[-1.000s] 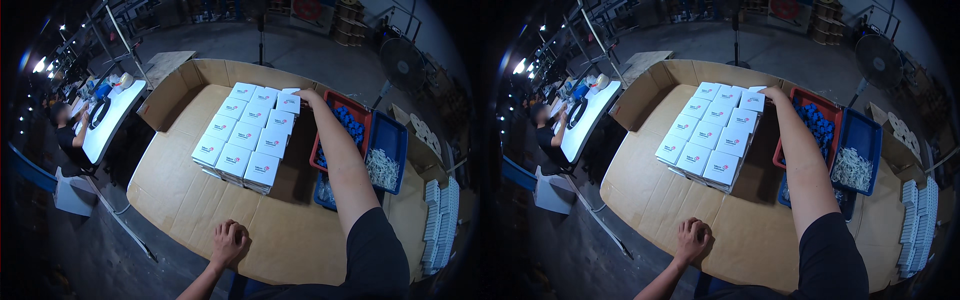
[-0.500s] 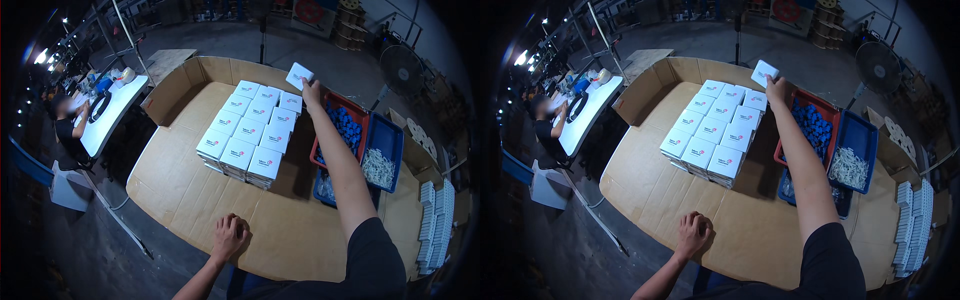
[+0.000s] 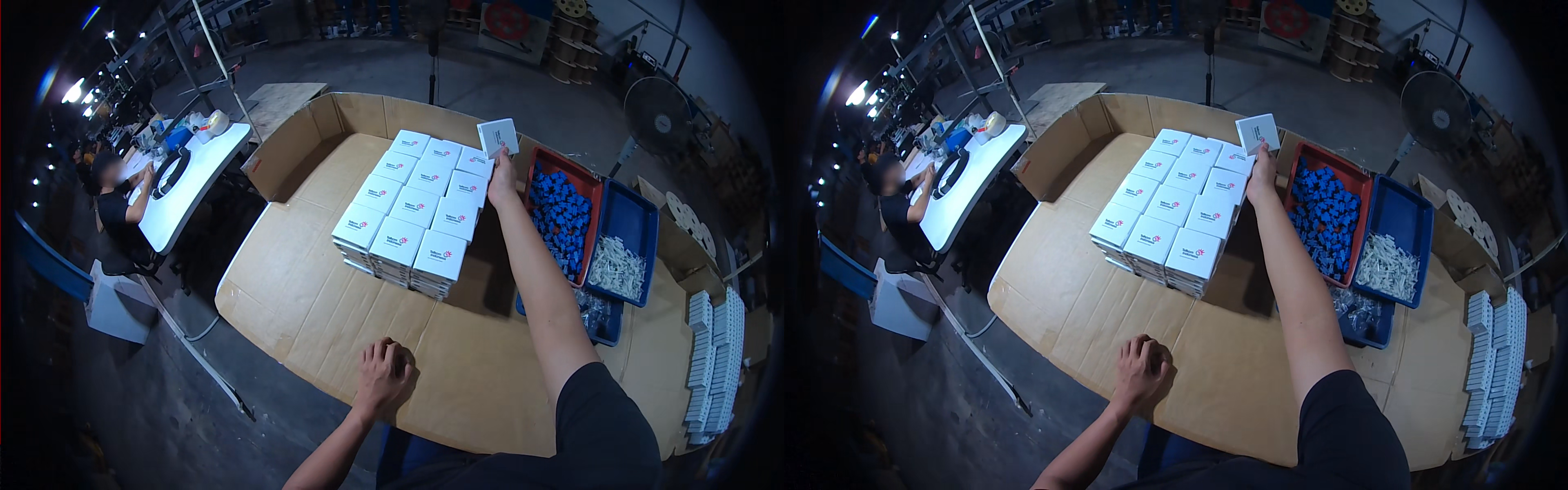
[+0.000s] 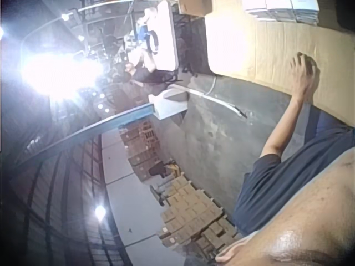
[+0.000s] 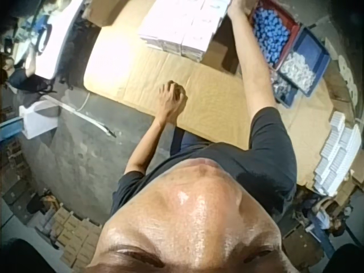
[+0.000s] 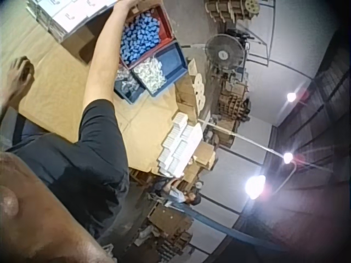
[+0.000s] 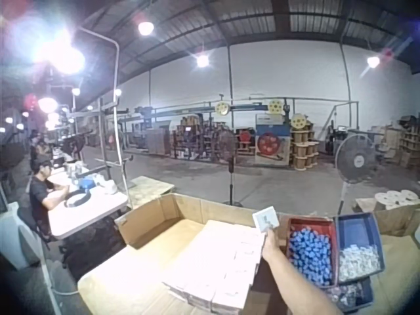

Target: Manually assembling small components into a white electronic device casing.

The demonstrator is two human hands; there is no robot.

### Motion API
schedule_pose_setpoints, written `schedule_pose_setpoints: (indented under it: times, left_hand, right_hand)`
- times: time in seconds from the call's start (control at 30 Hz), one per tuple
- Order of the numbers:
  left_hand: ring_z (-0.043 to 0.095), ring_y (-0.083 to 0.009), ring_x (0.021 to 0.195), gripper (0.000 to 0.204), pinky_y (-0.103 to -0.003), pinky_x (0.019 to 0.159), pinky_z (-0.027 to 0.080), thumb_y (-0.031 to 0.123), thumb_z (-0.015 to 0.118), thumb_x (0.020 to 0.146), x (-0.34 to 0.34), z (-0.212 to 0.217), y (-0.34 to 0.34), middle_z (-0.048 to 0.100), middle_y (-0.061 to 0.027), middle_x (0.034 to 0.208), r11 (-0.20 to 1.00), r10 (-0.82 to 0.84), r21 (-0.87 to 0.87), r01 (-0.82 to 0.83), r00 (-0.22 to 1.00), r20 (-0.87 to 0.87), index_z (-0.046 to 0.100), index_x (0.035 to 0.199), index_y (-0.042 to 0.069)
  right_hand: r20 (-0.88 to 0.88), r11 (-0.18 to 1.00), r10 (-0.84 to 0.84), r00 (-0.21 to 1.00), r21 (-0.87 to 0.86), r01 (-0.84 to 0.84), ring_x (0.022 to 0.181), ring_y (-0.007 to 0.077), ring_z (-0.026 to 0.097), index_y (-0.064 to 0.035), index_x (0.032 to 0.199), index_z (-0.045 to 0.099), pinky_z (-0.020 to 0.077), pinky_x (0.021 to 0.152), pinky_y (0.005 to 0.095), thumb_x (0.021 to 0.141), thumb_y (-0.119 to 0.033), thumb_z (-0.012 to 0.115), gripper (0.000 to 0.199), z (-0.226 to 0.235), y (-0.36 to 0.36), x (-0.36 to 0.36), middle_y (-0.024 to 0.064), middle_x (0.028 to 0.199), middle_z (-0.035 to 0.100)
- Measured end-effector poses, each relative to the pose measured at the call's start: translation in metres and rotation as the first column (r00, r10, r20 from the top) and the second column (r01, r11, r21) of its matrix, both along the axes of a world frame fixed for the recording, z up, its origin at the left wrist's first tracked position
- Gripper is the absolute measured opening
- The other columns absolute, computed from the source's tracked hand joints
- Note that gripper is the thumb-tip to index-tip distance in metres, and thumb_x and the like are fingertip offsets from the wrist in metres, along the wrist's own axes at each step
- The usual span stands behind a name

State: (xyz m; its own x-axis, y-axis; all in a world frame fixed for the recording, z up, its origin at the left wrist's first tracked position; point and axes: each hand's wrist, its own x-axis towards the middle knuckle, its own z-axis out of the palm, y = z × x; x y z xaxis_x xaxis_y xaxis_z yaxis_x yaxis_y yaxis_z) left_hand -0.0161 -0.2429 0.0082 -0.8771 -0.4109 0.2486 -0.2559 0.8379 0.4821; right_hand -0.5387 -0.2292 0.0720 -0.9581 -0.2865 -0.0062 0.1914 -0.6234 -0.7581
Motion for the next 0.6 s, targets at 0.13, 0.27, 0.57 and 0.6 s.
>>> schedule_pose_setpoints:
  times: [0.13, 0.27, 0.57, 0.6]
  left_hand:
    - [0.055, -0.0346, 0.116, 0.044, -0.046, 0.099, 0.044, 0.026, 0.076, 0.078, 0.003, 0.002, 0.001, 0.059, -0.0144, 0.124, 1.0, 0.003, -0.003, -0.003, 1.0, -0.006, 0.063, 0.115, 0.007]
    - [0.054, -0.0351, 0.117, 0.042, -0.047, 0.1, 0.044, 0.025, 0.075, 0.079, 0.0, 0.006, 0.003, 0.059, -0.0161, 0.123, 1.0, -0.022, -0.01, 0.022, 1.0, -0.011, 0.062, 0.114, 0.006]
    - [0.054, -0.0364, 0.118, 0.046, -0.047, 0.103, 0.042, 0.023, 0.072, 0.083, 0.004, 0.003, 0.008, 0.059, -0.0179, 0.123, 1.0, -0.026, -0.016, 0.025, 0.997, -0.069, 0.058, 0.121, 0.002]
    - [0.055, -0.0365, 0.116, 0.045, -0.047, 0.102, 0.043, 0.019, 0.074, 0.082, 0.003, 0.004, 0.011, 0.059, -0.018, 0.121, 1.0, -0.012, -0.016, 0.01, 0.996, -0.093, 0.057, 0.12, 0.002]
  right_hand:
    - [-0.043, 0.993, -0.074, 0.996, 0.086, 0.078, 0.128, 0.0198, 0.054, -0.0013, 0.136, 0.055, 0.0391, 0.112, 0.036, 0.11, -0.04, 0.049, 0.047, 0.014, 0.005, 0.008, 0.0081, 0.135, 0.061]
    - [-0.35, 0.975, -0.157, 0.924, 0.095, 0.202, 0.136, 0.0159, 0.046, -0.001, 0.136, 0.055, 0.0306, 0.117, 0.0332, 0.109, -0.038, 0.054, 0.046, 0.033, 0.041, 0.009, 0.0082, 0.137, 0.059]
    - [-0.452, 0.996, -0.051, 0.89, -0.09, 0.011, 0.125, 0.0181, 0.053, -0.0111, 0.132, 0.053, 0.038, 0.113, 0.043, 0.109, -0.029, 0.057, 0.029, 0.133, 0.159, 0.166, 0.0036, 0.128, 0.059]
    - [-0.496, 0.995, -0.028, 0.868, -0.095, -0.022, 0.124, 0.019, 0.054, -0.0107, 0.133, 0.054, 0.0394, 0.112, 0.0448, 0.109, -0.028, 0.057, 0.03, 0.141, 0.175, 0.183, 0.0039, 0.129, 0.059]
